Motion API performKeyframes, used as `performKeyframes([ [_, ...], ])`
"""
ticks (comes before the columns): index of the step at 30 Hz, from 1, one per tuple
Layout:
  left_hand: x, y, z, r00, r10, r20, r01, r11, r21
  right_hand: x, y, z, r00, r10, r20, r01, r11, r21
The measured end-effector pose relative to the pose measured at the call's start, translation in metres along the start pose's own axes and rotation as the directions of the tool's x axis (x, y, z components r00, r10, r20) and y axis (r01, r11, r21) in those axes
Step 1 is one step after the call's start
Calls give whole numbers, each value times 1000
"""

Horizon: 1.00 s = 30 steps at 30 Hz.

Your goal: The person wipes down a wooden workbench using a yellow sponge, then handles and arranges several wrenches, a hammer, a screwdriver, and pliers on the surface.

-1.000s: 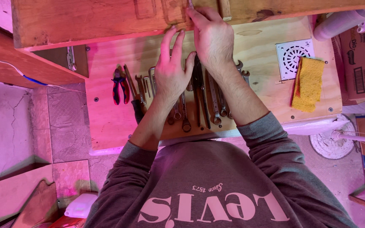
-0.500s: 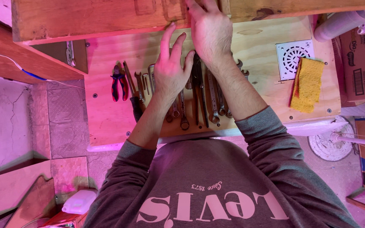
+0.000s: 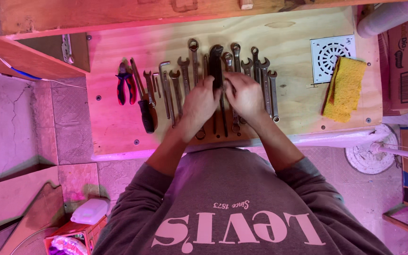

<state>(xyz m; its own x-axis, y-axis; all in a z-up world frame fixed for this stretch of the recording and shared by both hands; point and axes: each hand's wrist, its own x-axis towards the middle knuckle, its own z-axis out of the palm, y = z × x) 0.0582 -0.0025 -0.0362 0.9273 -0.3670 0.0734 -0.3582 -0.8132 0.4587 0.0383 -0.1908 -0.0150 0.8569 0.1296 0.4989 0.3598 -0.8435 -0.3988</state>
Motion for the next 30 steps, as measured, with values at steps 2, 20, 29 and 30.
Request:
performKeyframes([
  [2, -13, 12, 22, 999, -33, -2, 33, 996, 77, -28, 3, 1, 999, 36, 31, -37, 999, 33],
  [20, 0, -19, 116, 927, -369, 73, 367, 844, -392, -122, 13, -3, 791, 367, 489, -548, 781, 300],
  [29, -33, 51, 58, 945, -324, 32, 188, 463, -866, -123, 6, -56, 516, 121, 848, -849, -57, 525],
  [30, -38, 65, 48, 946, -321, -50, 112, 467, -877, -116, 4, -70, 537, 41, 843, -838, 146, 526],
])
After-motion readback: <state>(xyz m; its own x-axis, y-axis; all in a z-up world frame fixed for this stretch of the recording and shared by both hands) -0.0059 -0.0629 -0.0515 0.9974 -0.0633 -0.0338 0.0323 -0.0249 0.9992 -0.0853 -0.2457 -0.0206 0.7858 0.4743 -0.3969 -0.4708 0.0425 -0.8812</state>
